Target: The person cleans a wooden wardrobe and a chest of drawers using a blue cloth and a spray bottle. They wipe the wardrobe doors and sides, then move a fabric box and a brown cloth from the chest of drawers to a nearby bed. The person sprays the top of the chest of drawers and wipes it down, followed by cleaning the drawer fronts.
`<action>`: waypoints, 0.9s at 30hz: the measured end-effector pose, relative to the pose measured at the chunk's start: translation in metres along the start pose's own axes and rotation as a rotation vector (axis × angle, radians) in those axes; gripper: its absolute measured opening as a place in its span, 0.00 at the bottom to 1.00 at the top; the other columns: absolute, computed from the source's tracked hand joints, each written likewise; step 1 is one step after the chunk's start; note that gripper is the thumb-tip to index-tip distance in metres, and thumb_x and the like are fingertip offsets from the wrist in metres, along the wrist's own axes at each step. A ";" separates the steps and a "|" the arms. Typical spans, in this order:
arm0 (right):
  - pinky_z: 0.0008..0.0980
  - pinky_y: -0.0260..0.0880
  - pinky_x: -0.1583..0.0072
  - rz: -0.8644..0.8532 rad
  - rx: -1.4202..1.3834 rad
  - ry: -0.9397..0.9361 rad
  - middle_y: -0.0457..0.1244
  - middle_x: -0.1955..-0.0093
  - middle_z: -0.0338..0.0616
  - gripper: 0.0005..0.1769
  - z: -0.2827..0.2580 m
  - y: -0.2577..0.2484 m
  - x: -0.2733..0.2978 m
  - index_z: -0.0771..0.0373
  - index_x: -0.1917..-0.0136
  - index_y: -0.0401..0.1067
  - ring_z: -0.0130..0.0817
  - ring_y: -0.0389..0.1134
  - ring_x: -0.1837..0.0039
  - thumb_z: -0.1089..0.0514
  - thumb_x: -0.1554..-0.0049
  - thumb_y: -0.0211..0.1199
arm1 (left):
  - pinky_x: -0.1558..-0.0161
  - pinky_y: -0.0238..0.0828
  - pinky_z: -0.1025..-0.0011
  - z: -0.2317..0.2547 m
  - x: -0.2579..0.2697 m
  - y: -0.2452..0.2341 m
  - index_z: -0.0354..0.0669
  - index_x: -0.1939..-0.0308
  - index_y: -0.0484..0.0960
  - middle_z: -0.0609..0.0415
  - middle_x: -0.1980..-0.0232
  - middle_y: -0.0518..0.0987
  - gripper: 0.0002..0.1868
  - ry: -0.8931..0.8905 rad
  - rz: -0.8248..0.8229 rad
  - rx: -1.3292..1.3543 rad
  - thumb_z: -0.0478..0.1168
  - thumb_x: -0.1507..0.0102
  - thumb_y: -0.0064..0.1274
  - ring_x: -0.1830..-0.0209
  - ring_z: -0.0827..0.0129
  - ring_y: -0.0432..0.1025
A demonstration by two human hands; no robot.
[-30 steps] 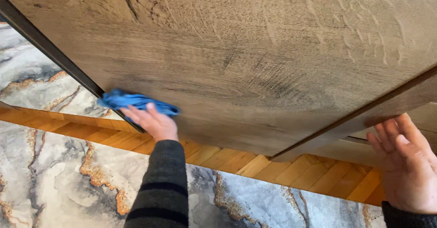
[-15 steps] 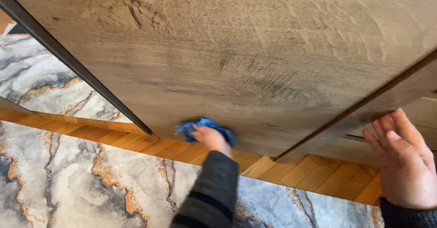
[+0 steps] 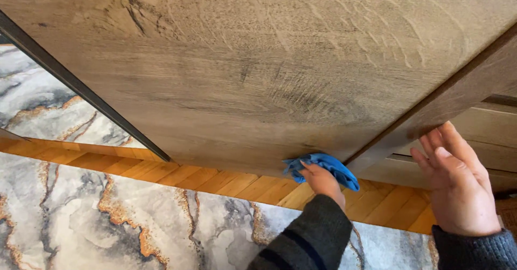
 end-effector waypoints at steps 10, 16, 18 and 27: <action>0.46 0.62 0.25 0.037 0.015 0.022 0.58 0.22 0.45 0.34 -0.003 0.006 0.004 0.54 0.19 0.56 0.43 0.60 0.19 0.61 0.38 0.43 | 0.65 0.67 0.53 -0.089 -0.070 -0.035 0.44 0.63 0.66 0.37 0.63 0.76 0.33 -0.313 0.038 -0.207 0.65 0.29 0.14 0.70 0.49 0.72; 0.42 0.65 0.26 0.020 -0.015 -0.002 0.62 0.30 0.32 0.34 0.007 0.000 0.002 0.51 0.18 0.60 0.34 0.65 0.25 0.59 0.37 0.47 | 0.80 0.64 0.49 -0.081 -0.071 -0.037 0.49 0.78 0.63 0.38 0.77 0.74 0.39 -0.392 -0.046 -0.181 0.71 0.32 0.08 0.82 0.48 0.68; 0.39 0.69 0.27 -0.011 -0.070 -0.023 0.65 0.34 0.26 0.32 0.015 -0.004 -0.001 0.50 0.19 0.63 0.30 0.68 0.29 0.60 0.37 0.49 | 0.75 0.64 0.49 -0.061 -0.081 -0.038 0.50 0.72 0.65 0.40 0.71 0.74 0.37 -0.370 -0.046 -0.152 0.71 0.32 0.09 0.76 0.48 0.68; 0.48 0.63 0.24 -0.019 0.119 -0.033 0.57 0.22 0.38 0.34 0.026 -0.016 -0.012 0.50 0.16 0.53 0.34 0.60 0.23 0.54 0.35 0.43 | 0.50 0.66 0.47 0.034 -0.135 -0.049 0.53 0.48 0.73 0.46 0.46 0.77 0.38 -0.292 -0.049 -0.016 0.71 0.35 0.13 0.51 0.48 0.70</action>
Point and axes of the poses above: each hand's wrist, its own x-axis away from the middle knuckle, its own y-axis out of the palm, z = x × y, the point moved 6 cm from there along -x, towards the middle knuckle
